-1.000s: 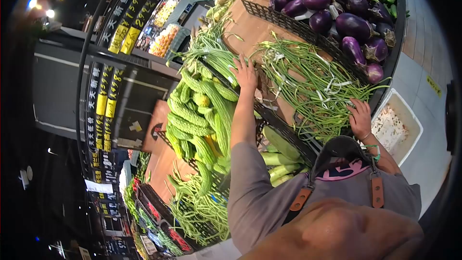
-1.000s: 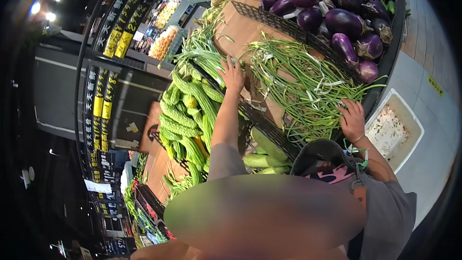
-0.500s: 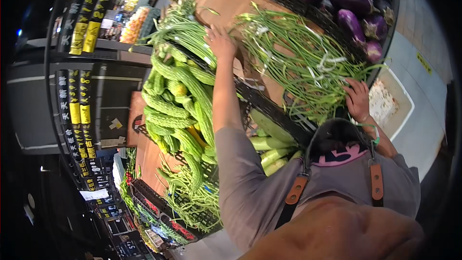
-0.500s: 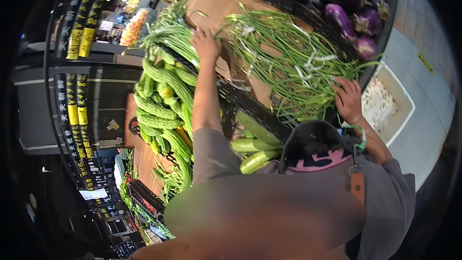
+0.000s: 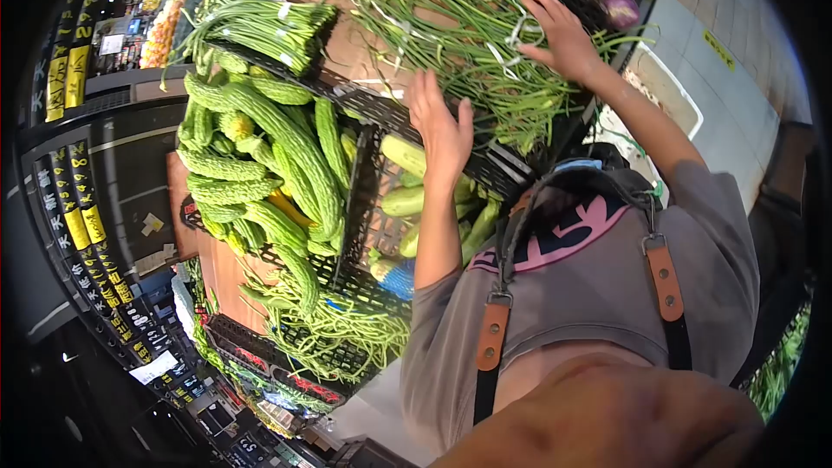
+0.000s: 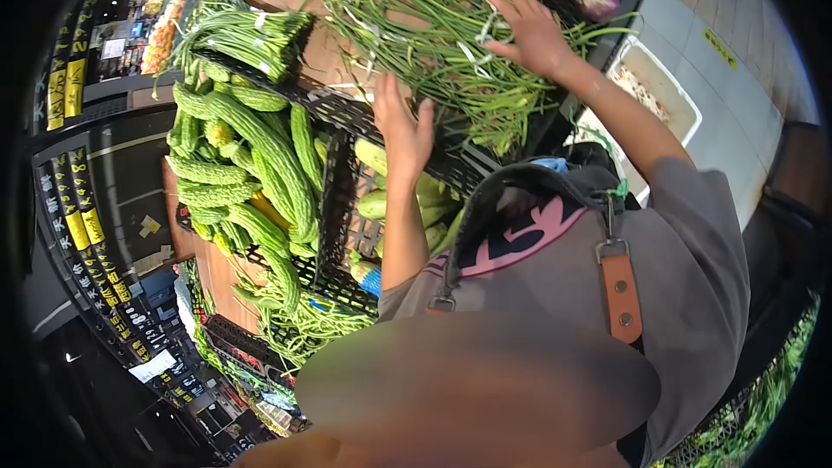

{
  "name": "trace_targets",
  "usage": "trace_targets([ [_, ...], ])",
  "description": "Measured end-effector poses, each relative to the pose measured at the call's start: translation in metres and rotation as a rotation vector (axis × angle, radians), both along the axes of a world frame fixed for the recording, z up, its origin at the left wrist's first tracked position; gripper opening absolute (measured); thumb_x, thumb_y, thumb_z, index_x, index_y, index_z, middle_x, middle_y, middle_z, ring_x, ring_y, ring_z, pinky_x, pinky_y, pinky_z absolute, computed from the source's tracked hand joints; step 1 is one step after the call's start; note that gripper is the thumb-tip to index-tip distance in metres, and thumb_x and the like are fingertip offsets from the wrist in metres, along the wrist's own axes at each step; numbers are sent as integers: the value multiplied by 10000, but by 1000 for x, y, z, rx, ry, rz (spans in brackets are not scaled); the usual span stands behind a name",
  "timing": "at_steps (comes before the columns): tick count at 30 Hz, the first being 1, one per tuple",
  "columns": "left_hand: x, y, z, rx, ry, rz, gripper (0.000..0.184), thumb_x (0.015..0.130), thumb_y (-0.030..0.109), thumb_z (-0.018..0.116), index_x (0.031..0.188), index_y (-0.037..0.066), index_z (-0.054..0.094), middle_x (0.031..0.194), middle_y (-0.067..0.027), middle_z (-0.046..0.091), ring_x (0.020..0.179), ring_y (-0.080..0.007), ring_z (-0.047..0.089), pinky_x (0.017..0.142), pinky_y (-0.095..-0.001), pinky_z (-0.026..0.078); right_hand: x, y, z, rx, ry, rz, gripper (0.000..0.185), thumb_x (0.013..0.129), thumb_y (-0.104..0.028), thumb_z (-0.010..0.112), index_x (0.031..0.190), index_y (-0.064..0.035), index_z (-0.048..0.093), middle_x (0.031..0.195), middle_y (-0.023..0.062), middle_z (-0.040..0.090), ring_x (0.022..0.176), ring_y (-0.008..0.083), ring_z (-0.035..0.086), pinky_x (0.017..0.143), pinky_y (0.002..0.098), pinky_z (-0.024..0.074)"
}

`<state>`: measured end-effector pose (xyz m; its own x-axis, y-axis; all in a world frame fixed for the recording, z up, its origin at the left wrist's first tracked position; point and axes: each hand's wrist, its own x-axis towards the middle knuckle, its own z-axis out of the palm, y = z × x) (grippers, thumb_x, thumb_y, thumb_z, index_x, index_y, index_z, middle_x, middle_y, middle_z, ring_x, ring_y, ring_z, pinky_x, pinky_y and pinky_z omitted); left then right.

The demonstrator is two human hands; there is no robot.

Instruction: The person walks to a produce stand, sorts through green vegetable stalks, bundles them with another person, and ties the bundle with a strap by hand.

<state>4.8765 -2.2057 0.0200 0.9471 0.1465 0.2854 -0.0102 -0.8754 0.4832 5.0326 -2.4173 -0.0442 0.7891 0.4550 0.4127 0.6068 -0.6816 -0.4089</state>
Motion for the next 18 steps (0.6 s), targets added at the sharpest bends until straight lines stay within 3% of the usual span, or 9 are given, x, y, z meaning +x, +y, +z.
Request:
trace_targets([
  [4, -11, -9, 14, -41, -122, 48, 662, 814, 91, 572, 1364, -26, 224, 1401, -247, 243, 1308, -359, 240, 1069, -420, 175, 44, 33, -36, -160, 144, -183, 979, 664, -680, 597, 1423, -207, 198, 1428, 143, 266, 1272, 362, 311, 1013, 498, 289],
  [5, -12, -10, 12, -40, -127, 50, 662, 814, 91, 572, 1364, -26, 224, 1401, -247, 243, 1308, -359, 240, 1069, -420, 175, 48, 41, -42, -158, 139, -181, 979, 664, -680, 597, 1423, -207, 198, 1428, 143, 266, 1272, 362, 311, 1013, 498, 289],
  [7, -14, -12, 2, -450, -168, 214, 691, 818, 77, 575, 1386, 0, 191, 1437, -213, 185, 1324, -313, 223, 1069, -407, 180, 49, 55, -35, -82, 383, -166, 1058, 617, -755, 567, 1432, -211, 168, 1416, 169, 287, 1259, 370, 335, 982, 534, 321],
  [8, -9, -10, -20, -977, -204, 251, 727, 827, 100, 575, 1407, 23, 144, 1459, -161, 153, 1323, -275, 233, 1053, -392, 221, 42, 59, -23, -130, 399, -181, 1065, 617, -679, 635, 1421, -140, 191, 1366, 238, 333, 1222, 385, 384, 990, 470, 355],
  [9, -2, -12, -24, -975, -207, 250, 727, 827, 100, 575, 1407, 23, 144, 1459, -161, 153, 1323, -275, 233, 1053, -392, 221, 34, 62, -19, -128, 397, -179, 1065, 617, -679, 635, 1421, -140, 191, 1366, 238, 333, 1222, 385, 384, 990, 470, 355],
  [11, 13, -16, -29, -1356, -105, 526, 681, 834, 131, 568, 1383, 19, 179, 1407, -184, 237, 1262, -284, 342, 1001, -422, 320, 23, 64, -11, -119, 522, -52, 1092, 609, -684, 638, 1416, -100, 189, 1343, 242, 358, 1189, 392, 419, 969, 452, 382],
  [14, 45, 3, -86, -1588, 9, 556, 615, 838, 141, 542, 1341, 12, 211, 1332, -195, 316, 1170, -301, 440, 931, -469, 404, 10, 63, -4, -338, 366, -71, 1121, 585, -680, 655, 1419, -97, 182, 1335, 208, 383, 1181, 372, 432, 943, 422, 401],
  [16, 59, -7, -73, -1578, -31, 535, 595, 834, 134, 539, 1323, 12, 223, 1306, -191, 341, 1144, -309, 456, 910, -493, 421, 7, 60, -11, -373, 290, -112, 1127, 578, -675, 662, 1421, -103, 180, 1332, 205, 389, 1187, 368, 425, 950, 417, 395],
  [18, 69, -11, -63, -1608, -42, 526, 600, 819, 132, 542, 1312, 15, 220, 1292, -163, 368, 1117, -323, 474, 890, -495, 449, 6, 57, -8, -236, 428, -154, 1134, 567, -672, 671, 1423, -114, 179, 1348, 207, 372, 1216, 361, 397, 971, 412, 373],
])
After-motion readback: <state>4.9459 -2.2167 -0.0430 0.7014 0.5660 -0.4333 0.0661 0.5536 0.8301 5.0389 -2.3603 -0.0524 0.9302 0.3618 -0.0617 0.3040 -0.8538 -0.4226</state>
